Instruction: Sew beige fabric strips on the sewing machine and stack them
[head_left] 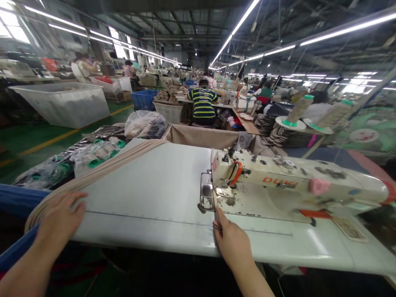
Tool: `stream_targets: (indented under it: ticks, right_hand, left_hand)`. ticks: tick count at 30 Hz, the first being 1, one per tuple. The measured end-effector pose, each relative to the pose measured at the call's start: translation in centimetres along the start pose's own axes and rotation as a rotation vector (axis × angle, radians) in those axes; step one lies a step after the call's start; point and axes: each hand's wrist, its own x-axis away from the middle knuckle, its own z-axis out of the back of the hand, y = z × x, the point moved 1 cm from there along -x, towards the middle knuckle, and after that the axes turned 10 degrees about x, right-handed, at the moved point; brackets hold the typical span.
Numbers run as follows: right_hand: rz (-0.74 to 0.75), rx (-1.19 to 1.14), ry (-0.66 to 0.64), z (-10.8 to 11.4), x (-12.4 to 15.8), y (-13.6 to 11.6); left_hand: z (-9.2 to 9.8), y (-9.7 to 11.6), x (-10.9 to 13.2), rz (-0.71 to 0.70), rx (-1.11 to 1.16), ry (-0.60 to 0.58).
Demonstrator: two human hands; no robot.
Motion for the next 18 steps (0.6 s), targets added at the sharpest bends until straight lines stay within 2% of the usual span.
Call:
stream_targets:
  ticks: [2,5,8,10,12,14,18]
  right_hand:
    - [0.001,-0.026,0.003,0.1,0.1,0.0]
    - [0.006,-0.064,0.033,0.0,0.4,0.2]
    - [0.025,-0.09,0.061,-0.3,0.6,0.4]
    - [0.04,-0.109,0.065,-0.5,0.7,0.5]
    - [0.05,-0.127,0.065,-0.6,0.8,0.7]
    - [0.054,-0.146,0.066,-0.7,0.9,0.8]
    - [0.064,-0.228,0.076,-0.8,1.1,1.0]
  left_hand:
    - [-3.8,5.6,0.4,-0.117,0.179,-0.137]
    - [-8.6,14.8,2.7,-0.29,0.366,-0.312]
    - [-11.5,23.2,6.0,-0.516,0.407,-0.467]
    - [-12.6,27.7,8.0,-0.627,0.385,-0.527]
    - [-13.4,31.1,9.4,-0.68,0.354,-0.531]
    - [-13.9,33.2,10.1,-0.731,0.332,-0.519]
    - [-14.1,34.5,10.5,-0.81,0.31,-0.459]
